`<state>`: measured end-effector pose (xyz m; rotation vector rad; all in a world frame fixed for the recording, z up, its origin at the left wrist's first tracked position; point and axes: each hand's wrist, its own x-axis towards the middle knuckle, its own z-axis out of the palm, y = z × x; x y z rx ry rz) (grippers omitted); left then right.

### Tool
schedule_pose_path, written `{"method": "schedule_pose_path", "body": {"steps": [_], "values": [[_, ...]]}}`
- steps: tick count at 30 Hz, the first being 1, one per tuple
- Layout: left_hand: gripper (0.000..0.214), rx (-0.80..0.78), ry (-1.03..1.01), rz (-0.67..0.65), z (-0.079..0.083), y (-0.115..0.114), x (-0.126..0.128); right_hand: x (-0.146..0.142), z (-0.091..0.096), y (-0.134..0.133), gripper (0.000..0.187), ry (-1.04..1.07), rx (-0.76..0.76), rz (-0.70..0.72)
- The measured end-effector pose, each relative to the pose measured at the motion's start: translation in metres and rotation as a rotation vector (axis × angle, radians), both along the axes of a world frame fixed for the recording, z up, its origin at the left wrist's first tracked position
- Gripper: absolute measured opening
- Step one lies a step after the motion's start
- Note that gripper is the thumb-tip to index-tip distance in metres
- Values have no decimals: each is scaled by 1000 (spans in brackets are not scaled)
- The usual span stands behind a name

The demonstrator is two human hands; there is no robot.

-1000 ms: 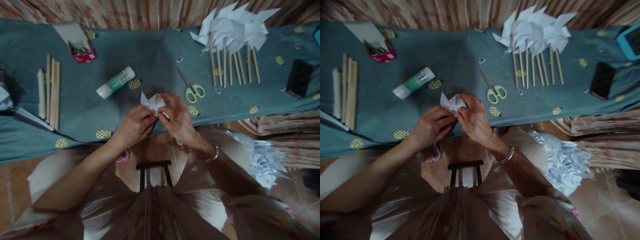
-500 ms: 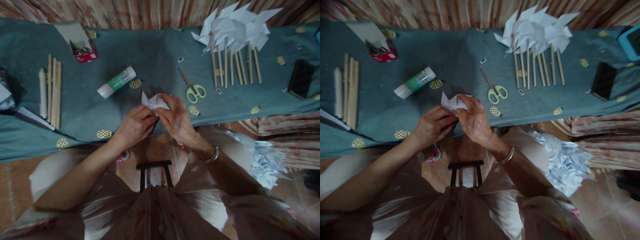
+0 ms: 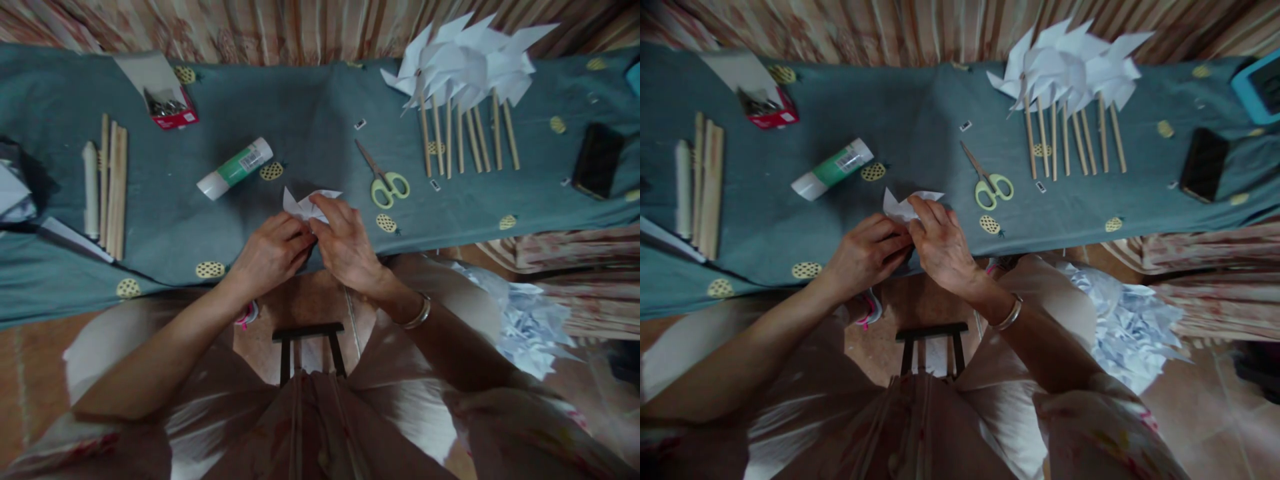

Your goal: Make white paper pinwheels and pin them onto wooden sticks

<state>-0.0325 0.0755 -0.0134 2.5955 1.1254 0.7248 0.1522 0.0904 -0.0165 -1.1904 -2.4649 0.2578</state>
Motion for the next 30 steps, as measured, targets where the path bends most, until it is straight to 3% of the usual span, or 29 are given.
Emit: {"method": "schedule_pose_path", "body": {"steps": [9,16,23,30], "values": [[21,-7,-19,10,-4,-1,0,13,6,6,33,74,-38,-87],[22,-18,-27,8,-2,-1,1,4,8,3,35,-85,-4,-11],[23,-21,11,10,1,-1,0,1,-2,3,40,-47,-35,59],[21,13,-62,51,1,-5,-2,7,-3,3,35,-2,-25,13]]}}
